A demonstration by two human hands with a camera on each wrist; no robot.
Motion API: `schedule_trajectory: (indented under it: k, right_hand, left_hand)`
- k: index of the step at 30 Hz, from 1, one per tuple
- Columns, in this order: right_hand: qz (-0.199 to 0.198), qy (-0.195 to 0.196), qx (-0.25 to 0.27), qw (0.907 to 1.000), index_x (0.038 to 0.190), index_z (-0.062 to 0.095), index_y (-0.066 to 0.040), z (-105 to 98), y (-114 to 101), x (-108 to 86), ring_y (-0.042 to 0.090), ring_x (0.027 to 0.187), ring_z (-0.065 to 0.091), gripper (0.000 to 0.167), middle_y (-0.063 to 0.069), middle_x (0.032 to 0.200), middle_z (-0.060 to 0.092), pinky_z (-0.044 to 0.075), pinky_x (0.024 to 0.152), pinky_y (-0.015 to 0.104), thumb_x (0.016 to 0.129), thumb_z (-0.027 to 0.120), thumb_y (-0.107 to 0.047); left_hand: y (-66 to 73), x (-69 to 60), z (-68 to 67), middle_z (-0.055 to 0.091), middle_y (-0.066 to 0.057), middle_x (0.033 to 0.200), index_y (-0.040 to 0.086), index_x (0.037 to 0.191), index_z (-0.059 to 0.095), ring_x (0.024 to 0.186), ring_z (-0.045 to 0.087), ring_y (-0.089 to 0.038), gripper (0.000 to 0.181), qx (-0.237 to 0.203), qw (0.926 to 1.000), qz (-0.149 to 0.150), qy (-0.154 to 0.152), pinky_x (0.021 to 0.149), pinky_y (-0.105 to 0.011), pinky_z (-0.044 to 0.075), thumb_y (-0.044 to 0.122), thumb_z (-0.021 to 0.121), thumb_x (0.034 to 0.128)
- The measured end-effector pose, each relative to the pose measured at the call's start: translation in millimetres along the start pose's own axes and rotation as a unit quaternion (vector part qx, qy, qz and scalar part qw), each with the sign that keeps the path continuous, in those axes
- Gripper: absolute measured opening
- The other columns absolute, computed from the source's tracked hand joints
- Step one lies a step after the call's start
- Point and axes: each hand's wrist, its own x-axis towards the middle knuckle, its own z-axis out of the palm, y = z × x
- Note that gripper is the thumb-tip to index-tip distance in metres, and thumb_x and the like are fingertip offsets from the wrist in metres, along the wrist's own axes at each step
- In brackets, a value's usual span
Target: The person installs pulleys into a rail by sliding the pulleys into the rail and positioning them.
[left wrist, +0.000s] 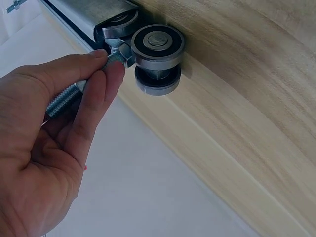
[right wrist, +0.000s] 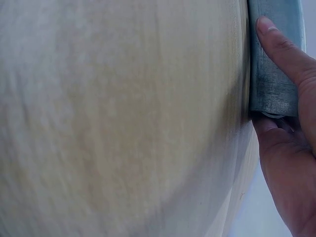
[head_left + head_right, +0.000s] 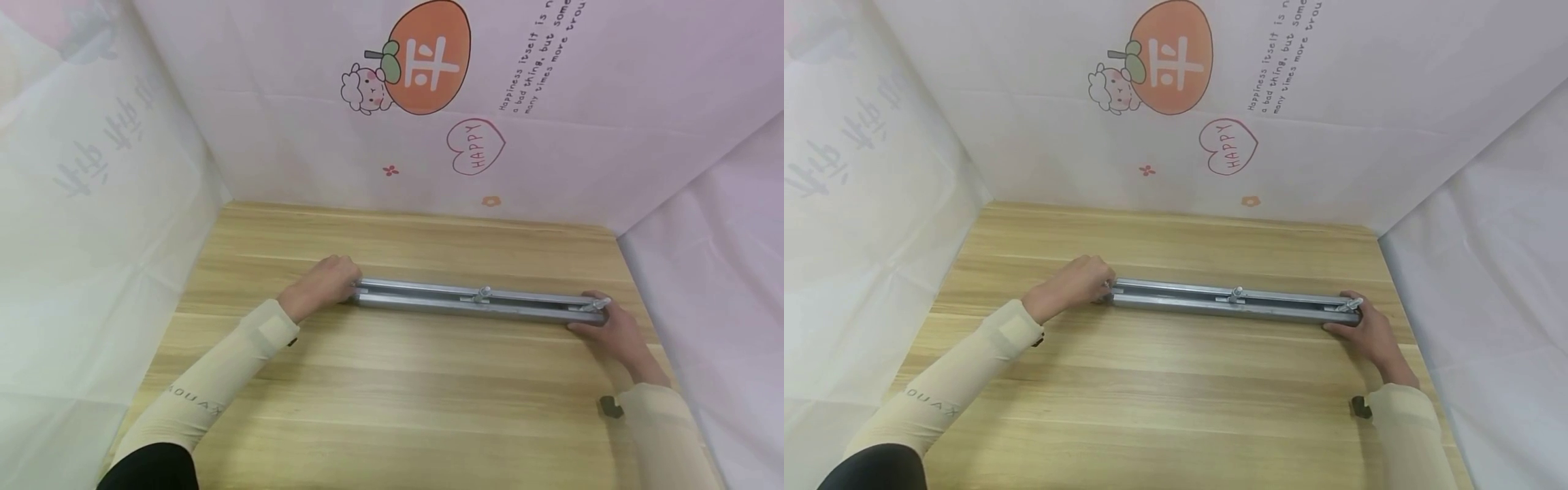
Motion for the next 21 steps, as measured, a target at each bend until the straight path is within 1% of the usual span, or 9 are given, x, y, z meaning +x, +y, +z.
schedule_trajectory:
  k: [4,11,17,21]
  right_hand:
    - [-0.003,0.003,-0.002,1.0000,0.152,0.048,-0.003,-0.4,-0.5,0.9,0.063,0.115,0.055,0.083,0.041,0.130,0.059,0.042,0.092,0.076,0.086,0.090,-0.031]
    - [-0.002,0.006,-0.006,1.0000,0.151,0.048,-0.004,0.0,-0.8,0.3,0.064,0.114,0.056,0.083,0.043,0.129,0.059,0.043,0.090,0.076,0.086,0.090,-0.032]
    - [-0.001,0.003,-0.003,1.0000,0.152,0.048,-0.004,-0.2,0.4,0.4,0.063,0.114,0.056,0.083,0.041,0.130,0.059,0.043,0.091,0.075,0.086,0.090,-0.032]
    - [0.003,-0.001,-0.010,0.9999,0.152,0.048,-0.005,-0.5,0.8,-0.1,0.063,0.114,0.056,0.083,0.042,0.130,0.059,0.044,0.090,0.075,0.086,0.090,-0.034]
  left_hand:
    - [0.9,1.6,-0.6,0.046,0.005,0.060,0.012,0.068,0.059,0.054,0.037,-0.008,0.033,-0.009,1.0000,-0.001,-0.001,0.050,-0.021,0.033,-0.005,0.067,0.0949]
    - [2.9,4.4,-0.7,0.054,0.004,0.061,0.013,0.071,0.062,0.054,0.043,-0.008,0.029,-0.003,0.9999,-0.010,-0.006,0.051,-0.021,0.038,-0.001,0.068,0.0956]
    - [4.7,7.3,-1.3,0.055,0.003,0.062,0.012,0.071,0.063,0.055,0.043,-0.009,0.027,-0.010,0.9999,0.002,-0.003,0.051,-0.022,0.039,-0.003,0.069,0.0929]
    - [6.0,10.2,-0.2,0.057,0.004,0.061,0.013,0.070,0.064,0.054,0.045,-0.009,0.028,-0.006,1.0000,0.004,-0.001,0.050,-0.021,0.041,-0.002,0.069,0.0926]
